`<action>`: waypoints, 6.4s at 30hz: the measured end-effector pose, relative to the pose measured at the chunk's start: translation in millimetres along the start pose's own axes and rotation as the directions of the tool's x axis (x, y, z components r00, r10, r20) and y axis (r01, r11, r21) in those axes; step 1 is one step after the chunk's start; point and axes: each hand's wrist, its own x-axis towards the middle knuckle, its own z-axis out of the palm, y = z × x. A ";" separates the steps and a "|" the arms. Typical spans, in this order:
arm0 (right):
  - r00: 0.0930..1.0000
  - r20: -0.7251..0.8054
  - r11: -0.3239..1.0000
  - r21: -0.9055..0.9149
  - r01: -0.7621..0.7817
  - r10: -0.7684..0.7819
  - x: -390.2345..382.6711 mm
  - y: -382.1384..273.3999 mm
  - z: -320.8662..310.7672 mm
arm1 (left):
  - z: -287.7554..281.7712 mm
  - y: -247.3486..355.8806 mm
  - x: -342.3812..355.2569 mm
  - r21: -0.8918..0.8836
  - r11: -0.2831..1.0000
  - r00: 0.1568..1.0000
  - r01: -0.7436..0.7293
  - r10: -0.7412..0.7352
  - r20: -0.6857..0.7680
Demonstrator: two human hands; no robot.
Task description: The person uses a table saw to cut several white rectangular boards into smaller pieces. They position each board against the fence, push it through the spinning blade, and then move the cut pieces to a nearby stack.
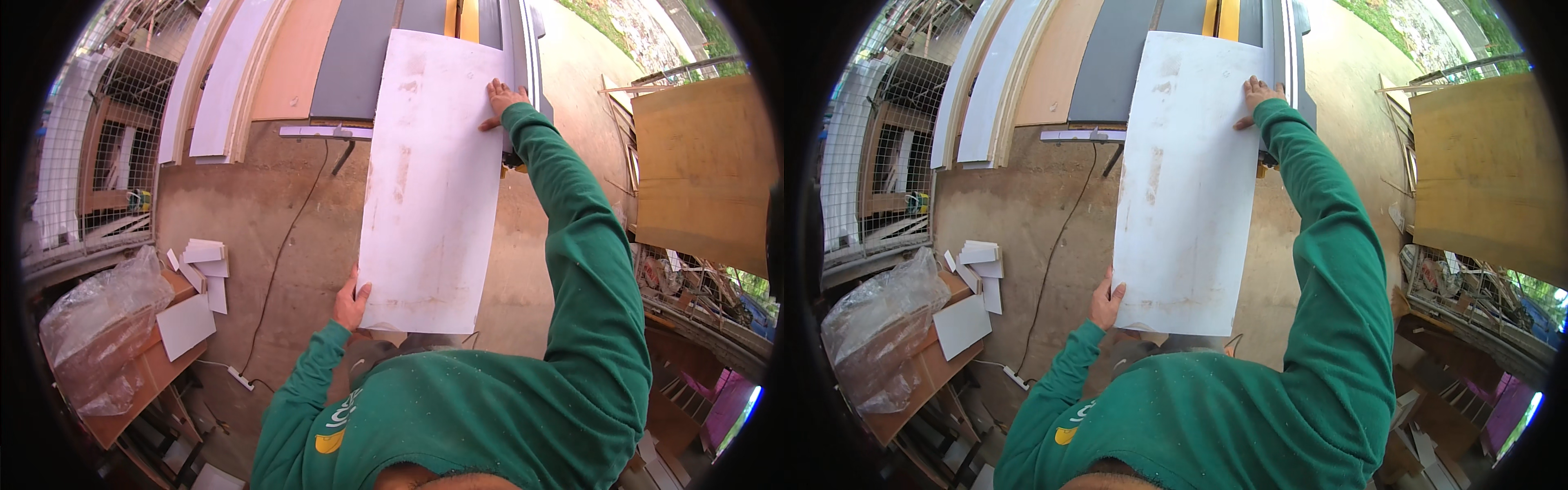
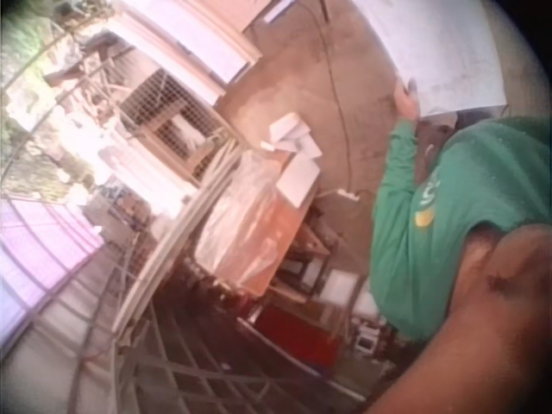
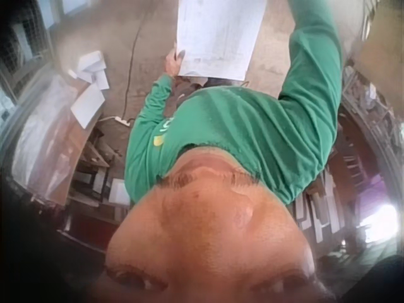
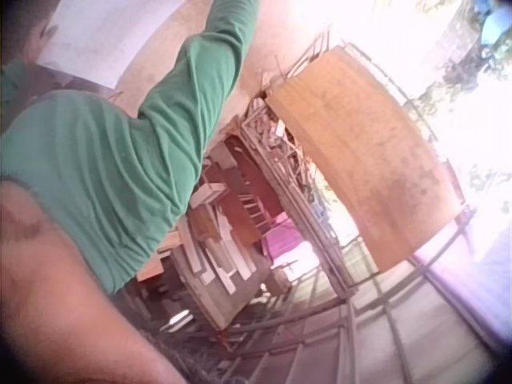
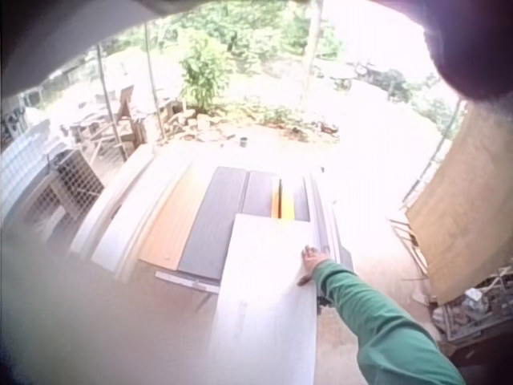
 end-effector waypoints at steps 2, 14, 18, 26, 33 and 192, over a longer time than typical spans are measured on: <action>1.000 -0.002 1.000 0.002 -0.001 0.001 4.6 1.0 -0.2 | 0.6 5.7 3.3 -0.007 1.000 1.000 0.009 -0.009 -0.002; 1.000 -0.024 1.000 0.007 -0.003 0.004 23.1 11.9 -4.6 | 0.5 22.4 20.4 0.050 0.999 1.000 -0.008 0.008 -0.004; 0.998 -0.055 1.000 0.021 0.012 -0.011 29.3 14.5 -3.8 | -1.8 28.3 25.5 0.059 0.998 0.999 0.028 -0.030 0.026; 0.999 -0.050 1.000 0.020 0.010 -0.009 38.9 18.6 -8.8 | -1.3 30.1 35.1 0.066 0.998 1.000 0.017 -0.019 0.017; 0.997 -0.076 0.999 0.047 0.005 -0.002 47.8 23.5 -13.0 | 0.6 38.9 46.3 0.068 0.997 0.999 0.033 -0.033 0.004; 0.957 -0.232 0.961 0.249 -0.116 0.176 142.7 55.9 -3.3 | -3.7 91.4 197.3 0.726 0.425 0.766 -0.541 0.605 0.217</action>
